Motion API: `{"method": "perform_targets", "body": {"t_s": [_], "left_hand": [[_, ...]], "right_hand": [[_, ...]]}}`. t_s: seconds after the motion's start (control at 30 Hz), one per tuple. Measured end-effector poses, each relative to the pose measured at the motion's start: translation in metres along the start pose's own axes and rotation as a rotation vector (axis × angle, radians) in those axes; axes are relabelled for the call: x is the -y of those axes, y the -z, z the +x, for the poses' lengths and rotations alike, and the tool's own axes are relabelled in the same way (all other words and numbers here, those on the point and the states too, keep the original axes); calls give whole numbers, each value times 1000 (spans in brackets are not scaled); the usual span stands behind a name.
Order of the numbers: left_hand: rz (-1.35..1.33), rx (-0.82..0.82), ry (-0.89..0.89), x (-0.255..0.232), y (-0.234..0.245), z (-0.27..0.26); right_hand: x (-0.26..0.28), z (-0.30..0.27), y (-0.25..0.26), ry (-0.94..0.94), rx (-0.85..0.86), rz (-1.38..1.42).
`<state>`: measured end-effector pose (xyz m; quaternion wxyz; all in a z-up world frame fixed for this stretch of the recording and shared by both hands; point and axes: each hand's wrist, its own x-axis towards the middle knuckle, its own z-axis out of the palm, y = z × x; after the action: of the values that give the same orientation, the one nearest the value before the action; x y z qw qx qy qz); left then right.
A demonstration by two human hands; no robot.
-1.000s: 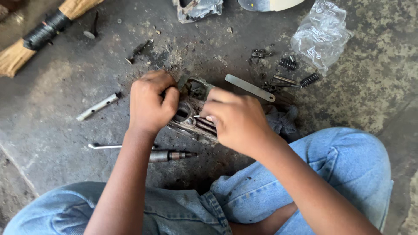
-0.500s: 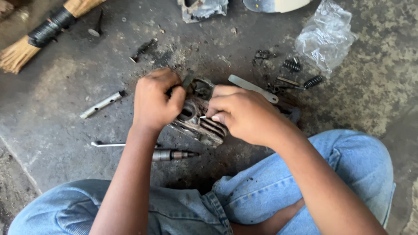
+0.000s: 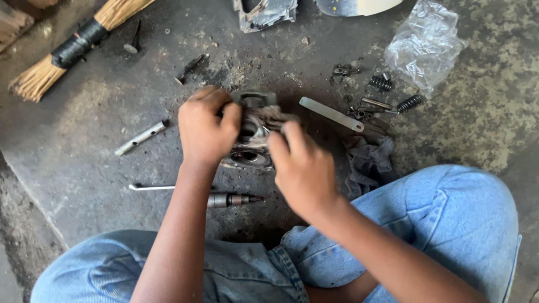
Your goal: The person is sitting on the floor and using a screwdriver to work on a metallic engine cylinder head. They are manipulating small internal components within the cylinder head, likely cleaning or adjusting them.
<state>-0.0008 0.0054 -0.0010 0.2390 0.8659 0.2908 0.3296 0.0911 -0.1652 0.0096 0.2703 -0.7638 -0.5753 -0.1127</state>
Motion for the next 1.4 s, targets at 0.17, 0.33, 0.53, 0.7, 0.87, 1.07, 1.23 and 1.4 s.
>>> {"method": "perform_targets", "body": {"t_s": [0.17, 0.33, 0.53, 0.7, 0.87, 1.07, 1.23, 1.4], "left_hand": [[47, -51, -12, -4, -4, 0], [-37, 34, -91, -1, 0, 0], [-7, 5, -132, 4, -4, -3], [24, -8, -27, 3, -6, -2], [56, -109, 8, -4, -9, -6], [22, -123, 18, -1, -9, -4], [38, -155, 83, -3, -13, 4], [64, -149, 95, -12, -5, 2]], "right_hand": [[-28, 16, 7, -267, 207, 402], [-57, 37, 39, -39, 504, 467], [-36, 22, 31, -91, 351, 378], [-48, 6, -13, -84, -127, 253], [-96, 18, -74, -547, -173, 746], [-93, 29, -39, -242, -193, 479], [-61, 38, 8, -40, -228, 201], [-56, 45, 15, -96, 64, 127]]}}
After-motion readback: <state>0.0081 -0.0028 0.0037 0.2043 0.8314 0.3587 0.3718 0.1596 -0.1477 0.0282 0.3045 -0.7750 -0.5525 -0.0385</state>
